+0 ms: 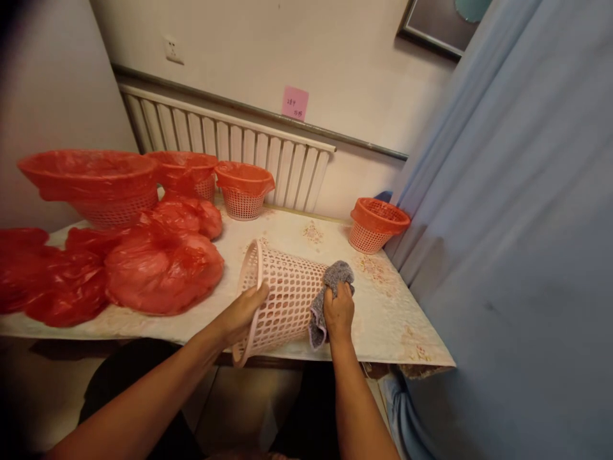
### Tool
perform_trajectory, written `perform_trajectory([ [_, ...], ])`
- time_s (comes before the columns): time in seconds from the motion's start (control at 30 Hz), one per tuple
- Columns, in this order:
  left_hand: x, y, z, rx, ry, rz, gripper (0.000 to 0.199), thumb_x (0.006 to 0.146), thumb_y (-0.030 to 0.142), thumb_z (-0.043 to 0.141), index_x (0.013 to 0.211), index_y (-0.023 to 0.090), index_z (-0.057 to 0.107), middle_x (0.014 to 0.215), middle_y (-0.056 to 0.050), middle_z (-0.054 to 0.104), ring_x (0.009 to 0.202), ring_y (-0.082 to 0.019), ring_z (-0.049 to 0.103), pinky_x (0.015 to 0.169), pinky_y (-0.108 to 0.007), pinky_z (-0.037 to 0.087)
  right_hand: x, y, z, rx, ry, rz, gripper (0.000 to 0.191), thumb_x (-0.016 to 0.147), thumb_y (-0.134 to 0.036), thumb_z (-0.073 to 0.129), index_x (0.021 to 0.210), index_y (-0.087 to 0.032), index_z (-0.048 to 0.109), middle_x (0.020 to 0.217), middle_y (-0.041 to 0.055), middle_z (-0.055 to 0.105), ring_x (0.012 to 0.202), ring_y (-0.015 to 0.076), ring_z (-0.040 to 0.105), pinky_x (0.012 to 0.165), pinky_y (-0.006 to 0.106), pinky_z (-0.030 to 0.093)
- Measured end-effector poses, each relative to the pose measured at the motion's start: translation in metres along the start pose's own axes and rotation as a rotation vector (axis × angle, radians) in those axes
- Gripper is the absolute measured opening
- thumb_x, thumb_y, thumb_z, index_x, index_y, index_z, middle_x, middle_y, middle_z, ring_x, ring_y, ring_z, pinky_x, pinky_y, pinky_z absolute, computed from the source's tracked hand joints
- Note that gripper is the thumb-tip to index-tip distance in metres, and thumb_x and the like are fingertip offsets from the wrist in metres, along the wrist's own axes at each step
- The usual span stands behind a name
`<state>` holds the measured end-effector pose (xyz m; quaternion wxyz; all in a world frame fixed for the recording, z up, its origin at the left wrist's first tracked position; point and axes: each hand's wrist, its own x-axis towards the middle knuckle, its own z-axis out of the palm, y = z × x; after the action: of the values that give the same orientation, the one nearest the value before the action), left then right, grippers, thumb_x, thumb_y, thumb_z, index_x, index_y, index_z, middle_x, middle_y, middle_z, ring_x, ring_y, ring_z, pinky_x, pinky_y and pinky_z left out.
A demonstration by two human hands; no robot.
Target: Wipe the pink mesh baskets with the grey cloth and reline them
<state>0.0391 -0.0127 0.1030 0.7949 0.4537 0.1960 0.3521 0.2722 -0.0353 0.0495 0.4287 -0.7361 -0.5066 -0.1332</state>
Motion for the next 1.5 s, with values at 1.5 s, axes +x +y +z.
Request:
perform_trajectory([
  [1.5,0.007,-0.014,-0.015,0.046,-0.021,0.032,0.053,0.082,0.052,0.058,0.117,0.012,0.057,0.100,-0.012,0.071,0.097,-0.028,0.065,0.090,-0.042,0.048,-0.086,-0.062,0.013,0.220,0.022,-0.179,0.031,0.085,-0.022,0.040,0.111,-0.017,0.058,0.114,0.0135,0.060,0.126,0.0297,0.041,0.101,0.055,0.034],
])
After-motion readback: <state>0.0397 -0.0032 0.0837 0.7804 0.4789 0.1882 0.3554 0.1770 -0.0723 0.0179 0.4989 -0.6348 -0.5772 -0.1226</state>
